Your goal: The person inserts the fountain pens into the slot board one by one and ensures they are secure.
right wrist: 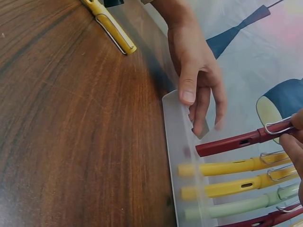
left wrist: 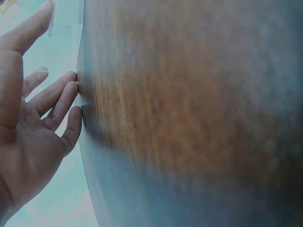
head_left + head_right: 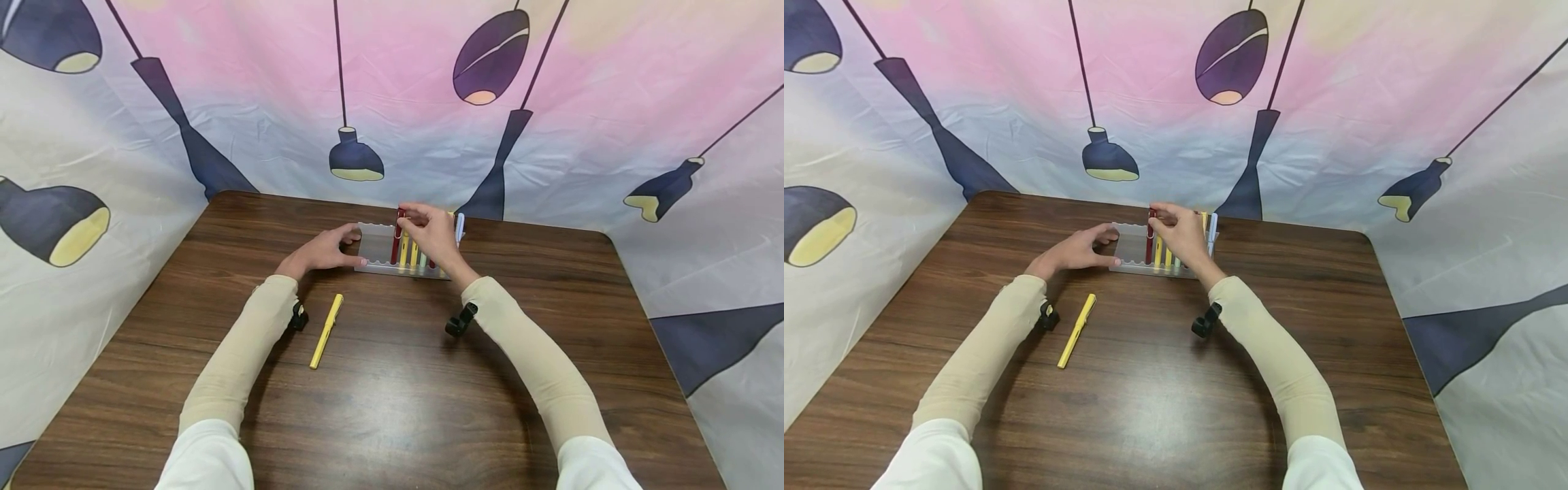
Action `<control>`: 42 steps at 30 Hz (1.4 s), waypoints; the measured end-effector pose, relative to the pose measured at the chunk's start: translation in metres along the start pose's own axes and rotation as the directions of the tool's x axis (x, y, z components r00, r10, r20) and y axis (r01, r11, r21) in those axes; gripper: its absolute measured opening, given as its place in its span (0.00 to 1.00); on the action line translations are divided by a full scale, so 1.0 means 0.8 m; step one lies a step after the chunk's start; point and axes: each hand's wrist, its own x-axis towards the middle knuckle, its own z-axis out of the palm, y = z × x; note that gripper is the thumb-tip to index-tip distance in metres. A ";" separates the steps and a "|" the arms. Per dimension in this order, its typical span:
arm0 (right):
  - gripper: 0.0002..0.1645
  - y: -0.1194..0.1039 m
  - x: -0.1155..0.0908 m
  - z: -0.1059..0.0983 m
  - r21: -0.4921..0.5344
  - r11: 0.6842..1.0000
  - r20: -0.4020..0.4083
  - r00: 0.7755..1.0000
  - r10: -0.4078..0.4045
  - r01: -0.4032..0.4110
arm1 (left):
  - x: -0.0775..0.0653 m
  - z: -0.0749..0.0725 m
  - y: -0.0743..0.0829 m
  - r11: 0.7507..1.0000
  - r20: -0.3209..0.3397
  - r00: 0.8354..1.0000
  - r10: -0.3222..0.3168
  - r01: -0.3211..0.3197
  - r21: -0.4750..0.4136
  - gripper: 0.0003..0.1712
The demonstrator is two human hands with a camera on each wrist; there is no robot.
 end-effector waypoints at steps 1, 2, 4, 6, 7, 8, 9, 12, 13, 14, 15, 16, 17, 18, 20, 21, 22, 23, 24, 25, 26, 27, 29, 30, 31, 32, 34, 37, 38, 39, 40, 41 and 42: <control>0.19 0.001 0.000 0.001 -0.005 1.000 0.001 1.000 0.000 0.000 | 0.000 0.000 0.000 1.000 -0.002 1.000 0.000 0.000 0.000 0.60; 0.19 0.001 -0.001 0.001 -0.011 1.000 0.004 1.000 0.001 -0.001 | 0.000 0.000 0.000 1.000 -0.005 1.000 0.000 0.000 0.000 0.60; 0.19 0.001 -0.002 0.002 -0.026 1.000 0.009 1.000 0.003 -0.003 | 0.000 -0.001 0.000 1.000 -0.006 1.000 0.002 -0.002 0.002 0.60; 0.19 0.001 -0.003 0.003 -0.039 0.999 0.017 1.000 0.002 -0.001 | 0.000 -0.001 0.001 1.000 -0.006 1.000 0.001 -0.001 0.003 0.61; 0.19 0.000 -0.004 0.003 -0.051 0.999 0.021 1.000 0.000 0.001 | 0.000 -0.001 0.001 1.000 -0.006 1.000 0.001 -0.001 0.002 0.61; 0.19 0.000 -0.004 0.003 -0.057 0.998 0.025 1.000 -0.001 0.002 | 0.000 -0.001 0.001 1.000 -0.005 1.000 0.000 0.000 0.001 0.61; 0.19 0.001 -0.004 0.004 -0.063 0.998 0.030 1.000 -0.004 0.006 | 0.000 -0.001 0.001 1.000 -0.005 1.000 0.001 -0.001 0.000 0.61; 0.19 0.002 -0.004 0.004 -0.076 0.997 0.041 0.999 -0.009 0.012 | 0.001 0.000 -0.001 1.000 -0.008 1.000 0.005 -0.005 -0.001 0.61; 0.19 0.002 -0.004 0.005 -0.077 0.997 0.043 0.999 -0.007 0.011 | 0.001 0.000 -0.002 1.000 -0.008 1.000 0.007 -0.007 0.001 0.61; 0.19 0.003 -0.004 0.005 -0.079 0.997 0.043 0.999 -0.006 0.010 | 0.001 0.001 -0.002 1.000 -0.009 1.000 0.008 -0.008 0.002 0.61; 0.19 0.003 -0.004 0.005 -0.084 0.996 0.042 0.999 -0.005 0.009 | 0.002 0.001 -0.003 1.000 -0.009 1.000 0.009 -0.009 0.004 0.61; 0.19 0.002 -0.004 0.005 -0.088 0.996 0.039 0.999 -0.003 0.006 | 0.002 0.001 -0.003 1.000 -0.008 1.000 0.010 -0.009 0.005 0.60; 0.19 0.002 -0.004 0.005 -0.098 0.995 0.033 0.999 -0.004 0.007 | 0.002 0.001 -0.002 1.000 -0.007 1.000 0.010 -0.010 0.005 0.60; 0.19 0.001 -0.004 0.005 -0.106 0.994 0.027 1.000 -0.008 0.011 | 0.002 0.001 -0.002 1.000 -0.005 1.000 0.010 -0.010 0.006 0.59; 0.18 0.001 -0.003 0.004 -0.127 0.992 0.014 1.000 -0.016 0.017 | 0.002 0.000 -0.001 1.000 0.002 1.000 0.011 -0.011 0.006 0.59; 0.18 0.001 -0.002 0.004 -0.141 0.990 0.009 1.000 -0.023 0.024 | 0.002 0.000 -0.001 1.000 0.004 1.000 0.012 -0.012 0.005 0.58; 0.18 0.000 -0.002 0.004 -0.154 0.987 0.004 0.999 -0.034 0.035 | 0.002 0.001 -0.001 1.000 0.006 1.000 0.012 -0.012 0.005 0.58; 0.18 0.000 0.000 0.004 -0.171 0.984 0.000 0.999 -0.046 0.045 | 0.002 0.000 -0.001 1.000 0.009 1.000 0.012 -0.012 0.005 0.58; 0.18 0.000 0.000 0.004 -0.184 0.981 -0.002 0.998 -0.056 0.055 | 0.002 0.000 -0.001 1.000 0.009 1.000 0.011 -0.011 0.005 0.58; 0.17 0.000 0.001 0.004 -0.196 0.979 -0.004 0.998 -0.063 0.061 | 0.001 0.000 0.000 1.000 0.010 1.000 0.010 -0.011 0.004 0.58; 0.17 0.000 0.002 0.004 -0.206 0.976 -0.005 0.998 -0.069 0.066 | 0.001 0.000 -0.001 1.000 0.008 1.000 0.010 -0.010 0.003 0.58; 0.17 0.000 0.003 0.005 -0.216 0.974 -0.005 0.997 -0.074 0.072 | 0.001 0.000 -0.001 1.000 0.008 1.000 0.010 -0.010 0.004 0.58; 0.17 0.000 0.004 0.005 -0.236 0.969 -0.006 0.997 -0.077 0.074 | 0.001 0.000 -0.001 1.000 0.007 1.000 0.009 -0.009 0.006 0.58; 0.17 -0.001 0.005 0.005 -0.244 0.967 -0.005 0.997 -0.075 0.072 | 0.001 0.001 -0.001 1.000 0.005 1.000 0.008 -0.008 0.005 0.58; 0.17 -0.001 0.006 0.006 -0.250 0.966 -0.002 0.997 -0.073 0.070 | 0.000 0.001 -0.002 1.000 0.006 1.000 0.008 -0.008 0.006 0.58; 0.16 -0.002 0.006 0.005 -0.257 0.964 0.001 0.997 -0.071 0.069 | 0.001 0.001 -0.002 1.000 0.005 1.000 0.008 -0.008 0.007 0.58; 0.17 -0.004 0.008 0.005 -0.267 0.962 0.009 0.998 -0.061 0.061 | 0.001 0.001 -0.003 1.000 0.004 1.000 0.008 -0.008 0.006 0.58; 0.17 -0.006 0.011 0.005 -0.276 0.960 0.023 0.999 -0.045 0.049 | 0.002 0.001 -0.003 1.000 0.005 1.000 0.008 -0.008 0.000 0.58; 0.17 -0.007 0.011 0.005 -0.279 0.959 0.026 0.999 -0.038 0.044 | 0.002 0.001 -0.003 1.000 0.005 1.000 0.008 -0.008 -0.002 0.58; 0.17 -0.007 0.012 0.005 -0.282 0.959 0.031 0.999 -0.032 0.040 | 0.002 0.001 -0.003 1.000 0.004 1.000 0.008 -0.008 -0.005 0.58; 0.17 -0.007 0.013 0.005 -0.285 0.958 0.035 0.999 -0.028 0.037 | 0.002 0.001 -0.003 1.000 0.003 1.000 0.008 -0.008 -0.006 0.58; 0.17 -0.007 0.014 0.005 -0.286 0.958 0.038 0.999 -0.024 0.034 | 0.002 0.001 -0.003 1.000 0.003 1.000 0.008 -0.008 -0.006 0.59; 0.17 -0.007 0.015 0.005 -0.287 0.957 0.041 0.999 -0.019 0.030 | 0.002 0.001 -0.002 1.000 0.004 1.000 0.008 -0.008 -0.007 0.59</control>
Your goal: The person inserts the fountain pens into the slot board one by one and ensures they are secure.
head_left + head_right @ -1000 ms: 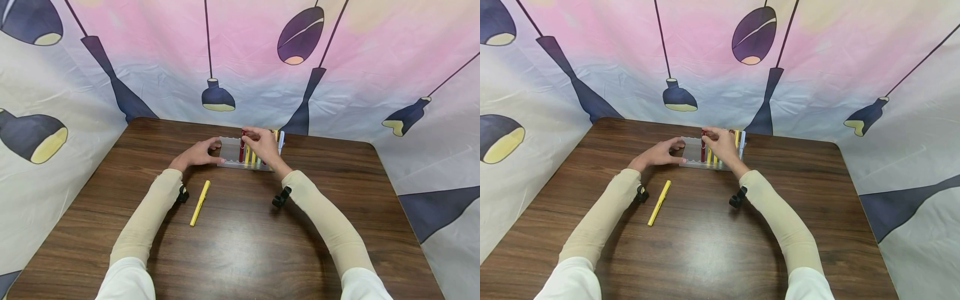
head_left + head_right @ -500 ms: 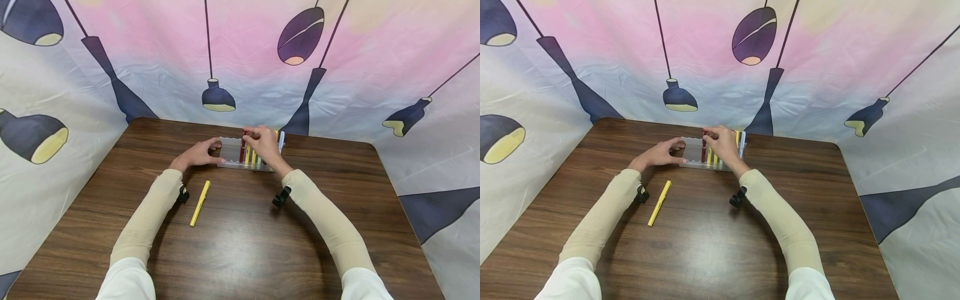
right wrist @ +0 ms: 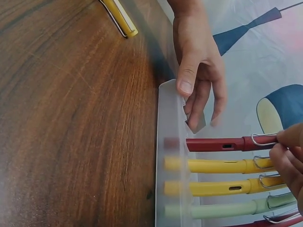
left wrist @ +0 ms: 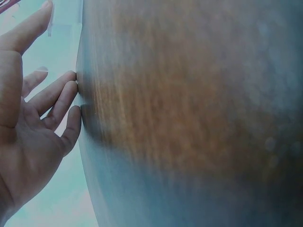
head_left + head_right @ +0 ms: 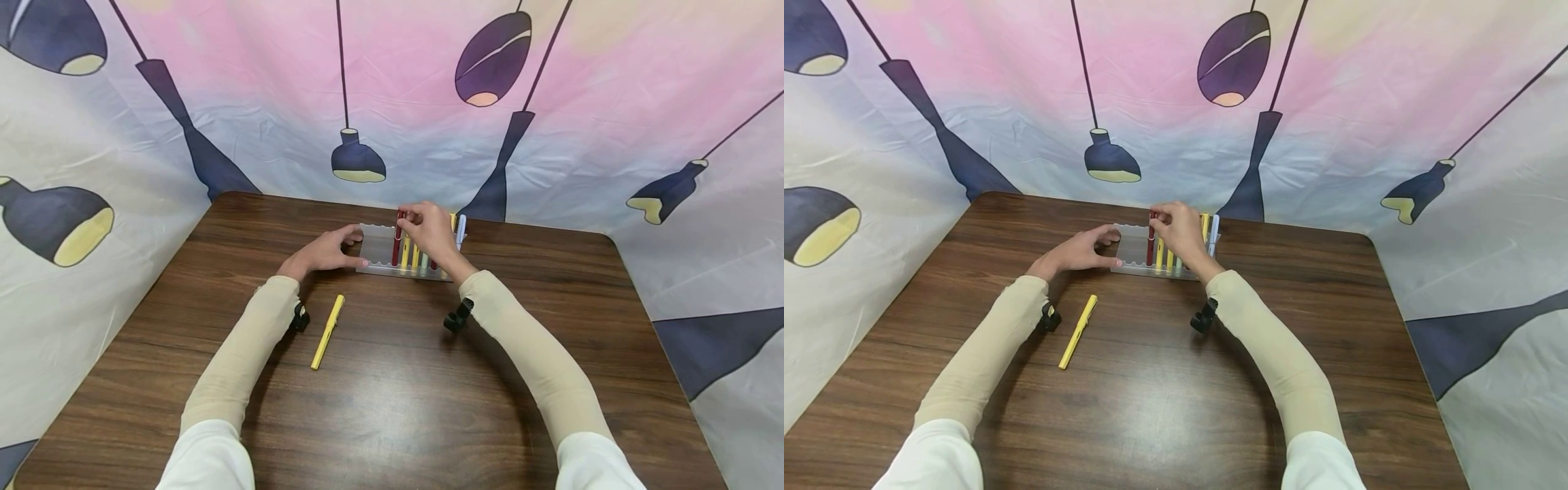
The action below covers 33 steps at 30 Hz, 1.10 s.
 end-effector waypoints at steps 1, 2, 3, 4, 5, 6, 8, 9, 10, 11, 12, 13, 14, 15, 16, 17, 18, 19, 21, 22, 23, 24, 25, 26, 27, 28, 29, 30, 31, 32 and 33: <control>0.18 0.000 0.000 0.000 0.000 1.000 0.003 1.000 0.002 -0.002 | 0.000 0.000 0.000 1.000 0.000 1.000 0.000 0.000 -0.001 0.59; 0.18 0.000 0.001 0.000 0.001 1.000 0.006 1.000 0.006 -0.006 | 0.000 0.000 0.000 1.000 0.000 1.000 0.000 0.000 -0.001 0.59; 0.18 0.000 0.001 0.000 0.000 1.000 0.008 1.000 0.008 -0.008 | 0.000 0.000 0.000 1.000 0.001 1.000 0.001 -0.001 0.000 0.59; 0.18 0.000 0.001 -0.001 0.001 1.000 0.010 1.000 0.008 -0.008 | 0.000 0.000 0.000 1.000 0.003 1.000 0.002 -0.002 0.001 0.59; 0.18 0.000 0.001 -0.001 0.000 1.000 0.012 1.000 0.009 -0.009 | 0.000 -0.001 0.000 1.000 0.004 1.000 0.002 -0.002 0.000 0.58; 0.18 -0.001 0.001 -0.001 -0.002 1.000 0.014 1.000 0.011 -0.011 | 0.001 -0.001 0.000 1.000 0.002 1.000 0.002 -0.002 -0.001 0.58; 0.18 -0.001 0.001 -0.001 -0.007 1.000 0.018 1.000 0.012 -0.012 | 0.001 0.000 0.000 1.000 0.000 1.000 0.001 -0.001 0.000 0.58; 0.18 -0.001 0.001 -0.002 -0.009 1.000 0.018 1.000 0.011 -0.010 | 0.001 0.000 0.000 1.000 -0.001 1.000 0.001 -0.001 0.001 0.58; 0.18 -0.002 0.001 -0.002 -0.012 1.000 0.019 1.000 0.011 -0.011 | 0.001 0.000 0.000 1.000 0.000 1.000 0.001 -0.001 0.003 0.58; 0.17 -0.002 0.001 -0.002 -0.015 1.000 0.020 1.000 0.012 -0.012 | 0.001 0.000 0.000 1.000 -0.002 1.000 0.001 -0.001 0.002 0.58; 0.18 -0.002 0.001 -0.002 -0.016 1.000 0.020 1.000 0.012 -0.012 | 0.001 0.000 0.001 1.000 -0.001 1.000 0.000 0.000 0.003 0.58; 0.18 -0.003 0.001 -0.002 -0.014 1.000 0.021 1.000 0.013 -0.012 | 0.001 0.000 0.001 1.000 0.000 1.000 0.000 0.000 0.004 0.58; 0.18 -0.003 0.001 -0.003 -0.013 1.000 0.021 1.000 0.013 -0.012 | 0.001 0.000 0.001 1.000 0.001 1.000 0.001 -0.001 0.006 0.59; 0.18 -0.003 0.001 -0.003 -0.010 1.000 0.020 1.000 0.013 -0.013 | 0.001 0.000 0.001 1.000 0.004 1.000 0.001 -0.001 0.008 0.59; 0.18 -0.003 0.001 -0.003 -0.005 1.000 0.020 1.000 0.014 -0.014 | 0.001 0.000 0.001 1.000 0.004 1.000 0.002 -0.002 0.010 0.59; 0.18 -0.002 0.000 -0.003 -0.002 1.000 0.019 1.000 0.014 -0.014 | 0.001 0.001 0.001 1.000 0.002 1.000 0.001 -0.001 0.009 0.59; 0.19 -0.002 0.000 -0.003 0.003 1.000 0.018 1.000 0.015 -0.015 | 0.001 0.001 0.001 1.000 0.002 1.000 0.002 -0.002 0.010 0.58; 0.19 -0.002 0.000 -0.003 0.007 1.000 0.017 1.000 0.015 -0.015 | 0.002 0.001 0.001 1.000 0.001 1.000 0.003 -0.003 0.011 0.58; 0.19 -0.001 0.000 -0.003 0.020 1.000 0.017 1.000 0.015 -0.016 | 0.002 0.001 0.001 1.000 -0.003 1.000 0.004 -0.004 0.010 0.58; 0.18 -0.001 -0.001 -0.003 0.028 0.999 0.018 1.000 0.015 -0.015 | 0.002 0.001 0.001 1.000 -0.004 1.000 0.005 -0.005 0.009 0.58; 0.18 -0.001 -0.001 -0.003 0.034 0.999 0.017 1.000 0.013 -0.014 | 0.001 0.001 0.001 1.000 -0.005 1.000 0.006 -0.006 0.007 0.58; 0.18 -0.001 -0.002 -0.004 0.042 0.999 0.017 1.000 0.014 -0.015 | 0.001 0.001 0.001 1.000 -0.004 1.000 0.007 -0.007 0.005 0.58; 0.18 -0.001 -0.003 -0.004 0.049 0.999 0.016 1.000 0.013 -0.013 | 0.001 0.001 0.001 1.000 -0.003 1.000 0.007 -0.007 0.006 0.57; 0.18 -0.002 -0.004 -0.005 0.056 0.998 0.015 1.000 0.012 -0.012 | 0.001 0.001 0.000 1.000 -0.003 1.000 0.007 -0.007 0.004 0.57; 0.18 -0.002 -0.005 -0.005 0.066 0.998 0.014 1.000 0.009 -0.010 | 0.001 0.001 0.000 1.000 -0.001 1.000 0.007 -0.007 0.004 0.57; 0.17 -0.003 -0.006 -0.006 0.072 0.997 0.010 1.000 0.004 -0.005 | 0.001 0.001 0.000 1.000 0.000 1.000 0.008 -0.008 0.005 0.57; 0.17 -0.003 -0.007 -0.006 0.080 0.997 0.006 1.000 0.000 0.000 | 0.001 0.000 0.000 1.000 -0.001 1.000 0.007 -0.007 0.004 0.57; 0.16 -0.004 -0.009 -0.006 0.097 0.995 0.003 1.000 -0.005 0.005 | 0.001 0.000 0.000 1.000 -0.001 1.000 0.007 -0.007 0.005 0.57; 0.16 -0.005 -0.012 -0.007 0.109 0.994 0.001 1.000 -0.013 0.012 | 0.001 0.000 -0.001 1.000 -0.002 1.000 0.005 -0.005 0.007 0.57; 0.16 -0.006 -0.014 -0.006 0.118 0.993 0.001 1.000 -0.017 0.017 | 0.000 0.000 0.000 1.000 -0.003 1.000 0.003 -0.003 0.007 0.57; 0.16 -0.007 -0.017 -0.006 0.128 0.992 0.001 1.000 -0.020 0.019 | 0.000 0.000 0.000 1.000 -0.003 1.000 0.002 -0.002 0.009 0.57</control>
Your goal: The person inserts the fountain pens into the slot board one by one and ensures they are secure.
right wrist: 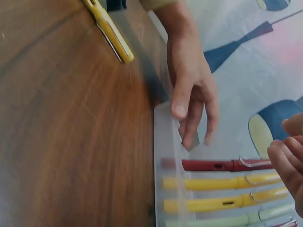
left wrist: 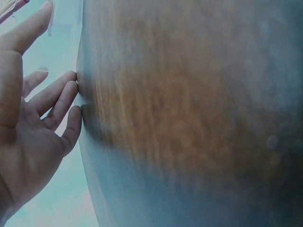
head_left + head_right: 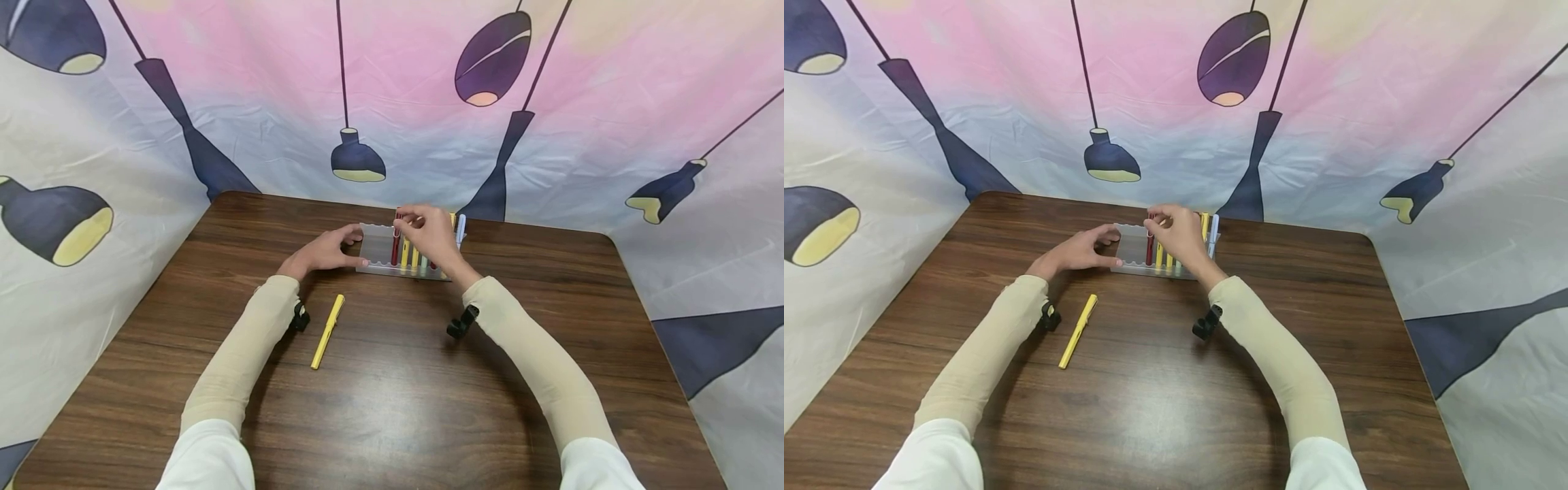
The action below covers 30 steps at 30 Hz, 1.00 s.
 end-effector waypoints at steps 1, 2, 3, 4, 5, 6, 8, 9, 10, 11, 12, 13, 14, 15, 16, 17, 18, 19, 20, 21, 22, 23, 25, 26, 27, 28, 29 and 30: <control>0.16 -0.002 -0.004 0.001 0.009 1.000 0.002 1.000 -0.001 0.001 | 0.000 0.000 0.000 1.000 0.001 1.000 -0.002 0.002 0.001 0.57; 0.16 -0.004 -0.007 0.002 0.019 1.000 0.005 1.000 0.002 -0.002 | 0.000 0.000 0.001 1.000 0.001 1.000 -0.004 0.004 0.000 0.58; 0.16 -0.007 -0.011 0.004 0.030 1.000 0.009 1.000 0.007 -0.007 | 0.000 0.000 0.001 1.000 0.003 1.000 -0.006 0.006 0.000 0.58; 0.16 -0.009 -0.015 0.006 0.032 0.999 0.016 1.000 0.014 -0.015 | -0.001 0.000 0.001 1.000 0.006 1.000 -0.008 0.008 0.000 0.58; 0.16 -0.012 -0.018 0.008 0.038 0.999 0.022 1.000 0.020 -0.021 | -0.001 -0.001 0.001 1.000 0.009 1.000 -0.008 0.008 0.000 0.58; 0.16 -0.014 -0.022 0.011 0.046 0.998 0.027 0.999 0.028 -0.030 | -0.001 -0.001 0.001 1.000 0.011 1.000 -0.009 0.009 -0.001 0.58; 0.15 -0.018 -0.028 0.017 0.057 0.998 0.038 0.998 0.040 -0.042 | -0.001 -0.001 0.002 1.000 0.013 1.000 -0.009 0.009 -0.005 0.58; 0.15 -0.020 -0.032 0.020 0.065 0.997 0.046 0.998 0.041 -0.044 | -0.001 -0.001 0.002 1.000 0.014 1.000 -0.009 0.009 -0.006 0.57; 0.15 -0.021 -0.035 0.023 0.070 0.997 0.055 0.998 0.039 -0.043 | -0.001 -0.001 0.002 1.000 0.013 1.000 -0.008 0.008 -0.008 0.57; 0.15 -0.022 -0.038 0.026 0.078 0.996 0.062 0.997 0.035 -0.040 | -0.001 -0.001 0.001 1.000 0.014 1.000 -0.007 0.007 -0.007 0.57; 0.15 -0.023 -0.041 0.029 0.087 0.996 0.070 0.997 0.031 -0.037 | 0.000 -0.001 0.001 1.000 0.013 1.000 -0.005 0.005 -0.006 0.57; 0.14 -0.024 -0.044 0.033 0.098 0.995 0.078 0.997 0.025 -0.032 | 0.000 -0.001 0.001 1.000 0.013 1.000 -0.003 0.003 -0.006 0.57; 0.14 -0.025 -0.047 0.036 0.111 0.993 0.087 0.996 0.019 -0.028 | 0.000 -0.001 0.000 1.000 0.011 1.000 -0.002 0.002 -0.006 0.57; 0.14 -0.026 -0.050 0.039 0.125 0.992 0.094 0.996 0.012 -0.023 | -0.001 -0.001 0.000 1.000 0.009 1.000 0.001 -0.001 -0.003 0.57; 0.14 -0.026 -0.053 0.042 0.135 0.991 0.100 0.995 0.008 -0.022 | -0.001 -0.001 0.000 1.000 0.008 1.000 0.004 -0.004 0.001 0.56; 0.14 -0.027 -0.055 0.045 0.145 0.989 0.108 0.994 0.006 -0.022 | -0.001 -0.001 -0.001 1.000 0.007 1.000 0.007 -0.007 0.005 0.56; 0.15 -0.028 -0.058 0.048 0.154 0.988 0.116 0.993 0.005 -0.023 | -0.001 -0.001 -0.001 1.000 0.006 1.000 0.010 -0.010 0.008 0.55; 0.15 -0.028 -0.061 0.051 0.164 0.986 0.124 0.992 0.004 -0.024 | -0.001 -0.001 -0.002 1.000 0.006 1.000 0.013 -0.013 0.012 0.54; 0.15 -0.029 -0.064 0.055 0.175 0.984 0.135 0.991 0.003 -0.026 | -0.001 -0.001 -0.002 1.000 0.006 1.000 0.017 -0.017 0.018 0.53; 0.16 -0.029 -0.066 0.058 0.183 0.983 0.145 0.989 0.002 -0.029 | 0.000 -0.001 -0.003 1.000 0.005 1.000 0.019 -0.019 0.021 0.53; 0.16 -0.029 -0.069 0.061 0.186 0.982 0.155 0.988 0.002 -0.031 | 0.000 -0.001 -0.003 1.000 0.006 1.000 0.021 -0.021 0.022 0.52; 0.17 -0.029 -0.072 0.065 0.189 0.981 0.164 0.986 0.003 -0.034 | 0.000 -0.001 -0.003 0.999 0.006 1.000 0.023 -0.024 0.025 0.52; 0.17 -0.029 -0.077 0.072 0.193 0.980 0.180 0.984 0.006 -0.041 | 0.001 -0.001 -0.003 0.999 0.004 1.000 0.026 -0.027 0.026 0.50; 0.17 -0.029 -0.079 0.075 0.190 0.981 0.187 0.982 0.007 -0.043 | 0.001 -0.001 -0.003 0.999 0.002 1.000 0.027 -0.027 0.025 0.50; 0.17 -0.029 -0.082 0.078 0.185 0.982 0.193 0.981 0.010 -0.046 | 0.001 -0.001 -0.002 0.999 0.001 1.000 0.028 -0.028 0.024 0.49; 0.18 -0.029 -0.084 0.081 0.181 0.982 0.201 0.980 0.012 -0.049 | 0.001 -0.001 -0.002 0.999 0.000 1.000 0.029 -0.029 0.023 0.49; 0.18 -0.029 -0.086 0.084 0.178 0.983 0.208 0.978 0.016 -0.054 | 0.001 -0.002 -0.001 0.999 -0.001 1.000 0.029 -0.029 0.024 0.49; 0.19 -0.028 -0.088 0.087 0.177 0.982 0.216 0.976 0.021 -0.060 | 0.000 -0.002 0.000 0.999 0.000 1.000 0.028 -0.028 0.023 0.49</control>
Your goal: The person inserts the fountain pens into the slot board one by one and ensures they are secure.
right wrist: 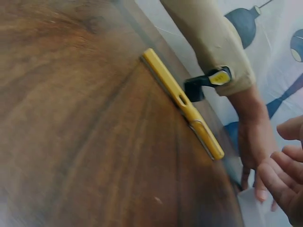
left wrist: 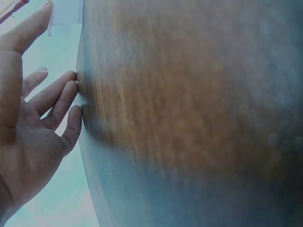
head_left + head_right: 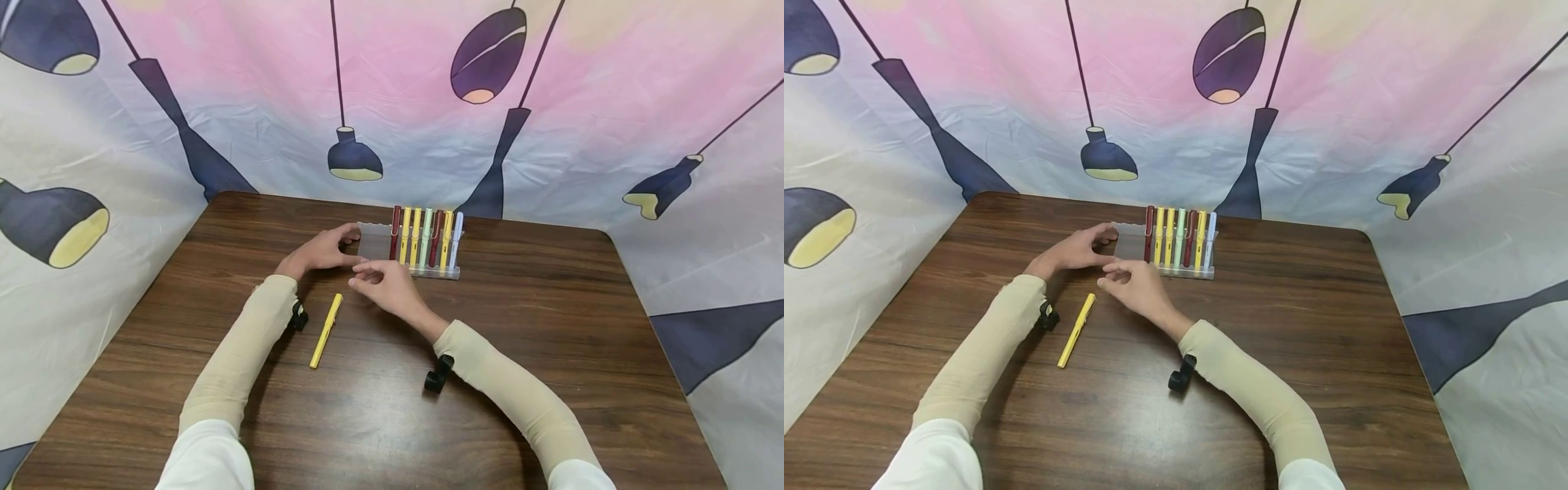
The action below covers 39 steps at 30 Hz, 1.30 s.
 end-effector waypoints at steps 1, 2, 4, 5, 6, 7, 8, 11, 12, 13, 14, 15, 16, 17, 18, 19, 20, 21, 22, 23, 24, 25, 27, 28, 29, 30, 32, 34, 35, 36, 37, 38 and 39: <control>0.19 0.001 -0.001 0.003 -0.003 1.000 0.009 1.000 0.008 -0.008 | 0.000 0.000 0.001 1.000 0.002 1.000 -0.001 0.001 0.000 0.49; 0.19 0.002 -0.002 0.006 -0.006 1.000 0.016 1.000 0.012 -0.012 | -0.001 0.000 0.001 1.000 0.002 1.000 -0.003 0.003 0.000 0.50; 0.20 0.002 -0.004 0.011 -0.024 0.999 0.027 0.999 0.028 -0.027 | -0.001 0.000 0.002 1.000 0.004 1.000 -0.007 0.007 0.001 0.51; 0.20 0.003 -0.004 0.014 -0.037 0.999 0.031 0.999 0.034 -0.033 | -0.002 0.000 0.002 1.000 0.004 1.000 -0.009 0.009 -0.001 0.52; 0.20 0.003 -0.005 0.016 -0.051 0.998 0.034 0.999 0.039 -0.037 | -0.001 0.000 0.002 1.000 0.003 1.000 -0.009 0.009 -0.004 0.53; 0.20 0.003 -0.006 0.018 -0.069 0.997 0.038 0.998 0.044 -0.041 | -0.001 0.000 0.001 1.000 0.000 1.000 -0.010 0.010 -0.006 0.53; 0.20 0.003 -0.006 0.021 -0.088 0.995 0.038 0.998 0.048 -0.045 | -0.001 0.000 0.001 1.000 -0.003 1.000 -0.009 0.009 -0.007 0.53; 0.21 0.003 -0.007 0.027 -0.137 0.989 0.045 0.997 0.059 -0.052 | 0.000 -0.001 -0.001 1.000 -0.012 1.000 -0.008 0.008 -0.014 0.55; 0.21 0.003 -0.007 0.030 -0.148 0.988 0.047 0.997 0.061 -0.054 | 0.000 -0.001 -0.001 1.000 -0.011 1.000 -0.007 0.007 -0.014 0.55; 0.21 0.003 -0.007 0.032 -0.162 0.985 0.049 0.997 0.061 -0.053 | 0.000 -0.001 -0.002 1.000 -0.011 1.000 -0.007 0.007 -0.014 0.55; 0.21 0.003 -0.008 0.034 -0.175 0.983 0.049 0.997 0.060 -0.051 | 0.000 -0.001 -0.002 1.000 -0.009 1.000 -0.008 0.008 -0.014 0.56; 0.21 0.003 -0.008 0.036 -0.187 0.981 0.049 0.997 0.060 -0.050 | 0.000 -0.001 -0.002 1.000 -0.008 1.000 -0.010 0.010 -0.016 0.56; 0.21 0.003 -0.008 0.039 -0.202 0.978 0.049 0.997 0.060 -0.049 | 0.000 -0.001 -0.002 1.000 -0.006 1.000 -0.011 0.011 -0.017 0.56; 0.21 0.003 -0.008 0.041 -0.214 0.976 0.048 0.997 0.061 -0.050 | 0.000 -0.001 -0.001 1.000 -0.006 1.000 -0.012 0.012 -0.017 0.56; 0.21 0.003 -0.008 0.043 -0.225 0.973 0.046 0.997 0.062 -0.050 | 0.000 -0.001 -0.002 1.000 -0.004 1.000 -0.012 0.012 -0.016 0.57; 0.21 0.003 -0.008 0.044 -0.239 0.970 0.044 0.997 0.064 -0.052 | -0.001 -0.001 -0.001 1.000 -0.004 1.000 -0.012 0.012 -0.015 0.57; 0.21 0.002 -0.008 0.046 -0.249 0.967 0.041 0.997 0.069 -0.056 | -0.001 -0.002 -0.001 1.000 -0.006 1.000 -0.013 0.012 -0.013 0.57; 0.21 0.002 -0.008 0.047 -0.258 0.964 0.040 0.997 0.072 -0.059 | -0.001 -0.002 -0.001 1.000 -0.007 1.000 -0.012 0.012 -0.012 0.57; 0.21 0.001 -0.008 0.049 -0.263 0.963 0.039 0.996 0.074 -0.061 | -0.001 -0.002 0.000 1.000 -0.007 1.000 -0.011 0.011 -0.010 0.57; 0.21 0.001 -0.008 0.050 -0.265 0.962 0.038 0.996 0.075 -0.063 | -0.001 -0.002 0.000 1.000 -0.009 1.000 -0.011 0.011 -0.009 0.57; 0.22 0.000 -0.007 0.051 -0.267 0.962 0.036 0.996 0.078 -0.066 | -0.001 -0.001 0.000 1.000 -0.010 1.000 -0.011 0.011 -0.007 0.57; 0.22 0.000 -0.007 0.052 -0.268 0.961 0.036 0.996 0.079 -0.067 | 0.000 -0.001 0.000 1.000 -0.011 1.000 -0.011 0.011 -0.007 0.57; 0.22 -0.001 -0.006 0.055 -0.270 0.960 0.036 0.996 0.082 -0.070 | 0.000 -0.001 -0.001 1.000 -0.010 1.000 -0.010 0.010 -0.006 0.58; 0.22 -0.002 -0.006 0.056 -0.273 0.959 0.035 0.996 0.084 -0.071 | 0.000 -0.001 -0.001 1.000 -0.009 1.000 -0.009 0.009 -0.006 0.58; 0.22 -0.002 -0.006 0.057 -0.278 0.958 0.034 0.996 0.086 -0.074 | 0.001 -0.001 -0.001 1.000 -0.009 1.000 -0.008 0.008 -0.007 0.58; 0.22 -0.002 -0.006 0.058 -0.284 0.956 0.032 0.996 0.089 -0.076 | 0.001 0.000 -0.001 1.000 -0.009 1.000 -0.006 0.006 -0.008 0.58; 0.23 -0.003 -0.005 0.060 -0.298 0.951 0.034 0.995 0.095 -0.081 | 0.002 0.000 -0.002 1.000 -0.009 1.000 -0.004 0.004 -0.010 0.58; 0.25 -0.002 -0.005 0.061 -0.310 0.947 0.038 0.994 0.103 -0.086 | 0.002 0.000 -0.002 1.000 -0.011 1.000 -0.003 0.003 -0.014 0.57; 0.26 -0.003 -0.005 0.062 -0.313 0.946 0.041 0.993 0.109 -0.091 | 0.002 0.001 -0.002 1.000 -0.011 1.000 -0.003 0.002 -0.014 0.57; 0.28 -0.003 -0.005 0.063 -0.317 0.943 0.045 0.992 0.116 -0.096 | 0.001 0.001 -0.002 1.000 -0.011 1.000 -0.002 0.002 -0.015 0.57; 0.29 -0.003 -0.005 0.064 -0.322 0.941 0.051 0.991 0.123 -0.100 | 0.001 0.001 -0.002 1.000 -0.011 1.000 -0.003 0.002 -0.016 0.57; 0.30 -0.003 -0.005 0.064 -0.326 0.939 0.057 0.990 0.132 -0.106 | 0.001 0.001 -0.002 1.000 -0.010 1.000 -0.003 0.002 -0.018 0.57; 0.31 -0.004 -0.005 0.065 -0.330 0.937 0.062 0.988 0.140 -0.112 | 0.000 0.001 -0.002 1.000 -0.009 1.000 -0.002 0.002 -0.019 0.57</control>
